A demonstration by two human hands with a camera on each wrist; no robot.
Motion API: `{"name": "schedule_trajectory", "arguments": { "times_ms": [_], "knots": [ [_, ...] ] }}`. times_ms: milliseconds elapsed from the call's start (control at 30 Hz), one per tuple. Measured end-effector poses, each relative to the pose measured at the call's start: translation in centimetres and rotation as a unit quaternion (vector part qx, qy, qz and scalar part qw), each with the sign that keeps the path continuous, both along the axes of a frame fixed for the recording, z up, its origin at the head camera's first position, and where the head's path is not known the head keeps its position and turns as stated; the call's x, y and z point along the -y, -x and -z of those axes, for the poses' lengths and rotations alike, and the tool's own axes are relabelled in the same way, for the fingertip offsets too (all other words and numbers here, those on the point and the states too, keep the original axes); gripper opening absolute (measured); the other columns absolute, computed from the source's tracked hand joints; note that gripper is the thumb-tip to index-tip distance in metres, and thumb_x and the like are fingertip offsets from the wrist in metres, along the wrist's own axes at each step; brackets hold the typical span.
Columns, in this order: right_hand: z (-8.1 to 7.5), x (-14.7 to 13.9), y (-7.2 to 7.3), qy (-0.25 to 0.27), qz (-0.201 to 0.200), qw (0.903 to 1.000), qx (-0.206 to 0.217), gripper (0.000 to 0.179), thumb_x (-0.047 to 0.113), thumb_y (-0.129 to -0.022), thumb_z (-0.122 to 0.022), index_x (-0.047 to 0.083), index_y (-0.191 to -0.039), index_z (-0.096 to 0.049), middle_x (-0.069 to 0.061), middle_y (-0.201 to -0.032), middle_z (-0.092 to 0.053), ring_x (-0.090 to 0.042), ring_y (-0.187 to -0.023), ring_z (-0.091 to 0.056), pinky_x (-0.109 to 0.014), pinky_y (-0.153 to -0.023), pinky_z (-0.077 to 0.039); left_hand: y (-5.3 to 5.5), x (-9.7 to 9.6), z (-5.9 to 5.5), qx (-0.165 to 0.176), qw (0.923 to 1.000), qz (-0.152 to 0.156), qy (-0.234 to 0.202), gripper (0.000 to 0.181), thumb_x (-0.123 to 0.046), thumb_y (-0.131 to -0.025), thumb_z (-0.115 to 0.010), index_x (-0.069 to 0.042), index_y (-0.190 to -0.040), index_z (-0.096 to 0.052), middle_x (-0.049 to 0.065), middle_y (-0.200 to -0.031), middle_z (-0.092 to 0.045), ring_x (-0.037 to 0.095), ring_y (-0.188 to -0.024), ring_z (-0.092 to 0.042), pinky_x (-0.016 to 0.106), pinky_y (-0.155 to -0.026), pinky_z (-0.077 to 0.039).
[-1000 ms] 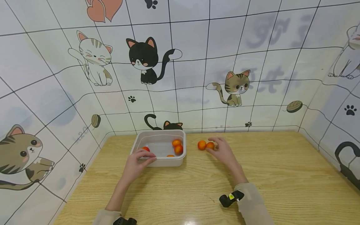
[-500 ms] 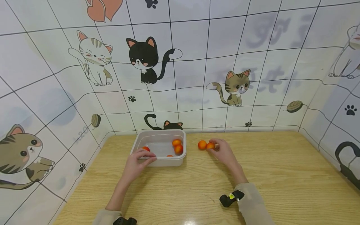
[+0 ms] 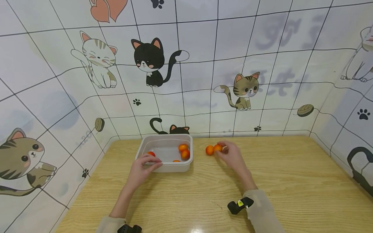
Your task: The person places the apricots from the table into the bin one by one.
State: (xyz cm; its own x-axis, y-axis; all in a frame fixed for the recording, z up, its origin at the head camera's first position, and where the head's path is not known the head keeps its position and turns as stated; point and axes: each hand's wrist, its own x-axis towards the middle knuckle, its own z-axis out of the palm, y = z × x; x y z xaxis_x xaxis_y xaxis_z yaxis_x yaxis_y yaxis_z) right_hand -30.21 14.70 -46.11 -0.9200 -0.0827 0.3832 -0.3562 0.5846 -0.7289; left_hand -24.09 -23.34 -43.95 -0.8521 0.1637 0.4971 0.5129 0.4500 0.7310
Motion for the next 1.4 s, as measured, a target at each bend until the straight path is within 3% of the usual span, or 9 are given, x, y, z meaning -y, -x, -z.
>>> {"name": "schedule_trajectory", "arguments": {
  "times_ms": [233, 667, 900, 1167, 1400],
  "knots": [
    [-1.0, 0.7, -0.3, 0.004, -0.007, 0.9998, -0.018, 0.037, 0.007, -0.088, -0.077, 0.000, -0.123, -0.067, -0.016, -0.115, -0.067, -0.026, -0.086, -0.065, -0.036, -0.077, -0.055, -0.1, -0.1, -0.1, -0.002, 1.0000, 0.000, -0.007, 0.008, -0.015, -0.083, -0.084, -0.017, -0.088, -0.079, -0.003, -0.090, -0.070, 0.015, -0.089, -0.063, 0.032, -0.081, -0.052],
    [-3.1, 2.5, -1.0, 0.019, -0.037, 0.9962, -0.077, 0.035, 0.002, -0.084, -0.081, 0.001, -0.117, -0.069, -0.015, -0.110, -0.070, -0.027, -0.081, -0.067, -0.044, -0.075, -0.057, 0.0, 0.0, -0.1, 0.007, 0.9999, -0.005, 0.007, 0.010, -0.012, -0.082, -0.085, -0.017, -0.087, -0.079, -0.007, -0.090, -0.070, 0.013, -0.091, -0.063, 0.023, -0.082, -0.050],
    [-4.1, 3.7, -1.8, 0.035, -0.059, 0.9944, -0.081, 0.036, 0.000, -0.083, -0.080, 0.001, -0.117, -0.069, -0.015, -0.111, -0.067, -0.028, -0.084, -0.067, -0.047, -0.078, -0.057, 0.0, 0.0, 0.0, 0.015, 0.9999, -0.004, 0.007, 0.010, -0.014, -0.082, -0.085, -0.019, -0.088, -0.078, -0.008, -0.091, -0.069, 0.012, -0.092, -0.062, 0.024, -0.083, -0.051],
    [-4.4, 5.9, -2.6, 0.040, -0.098, 0.9901, -0.092, 0.034, 0.001, -0.083, -0.080, 0.002, -0.115, -0.069, -0.013, -0.109, -0.066, -0.033, -0.084, -0.066, -0.049, -0.077, -0.058, 0.1, 0.0, 0.2, -0.015, 0.9999, -0.003, 0.006, 0.009, -0.013, -0.082, -0.085, -0.017, -0.087, -0.079, -0.004, -0.089, -0.070, 0.015, -0.089, -0.063, 0.030, -0.080, -0.052],
    [-4.1, 8.0, -3.0, 0.012, -0.117, 0.9854, -0.123, 0.033, 0.003, -0.082, -0.083, 0.004, -0.112, -0.071, -0.009, -0.107, -0.067, -0.022, -0.081, -0.064, -0.034, -0.075, -0.058, -0.2, -0.5, -0.2, -0.018, 0.9997, -0.018, 0.006, 0.011, -0.004, -0.080, -0.085, -0.010, -0.086, -0.078, 0.002, -0.088, -0.070, 0.019, -0.088, -0.062, 0.040, -0.079, -0.053]
  ]
}}
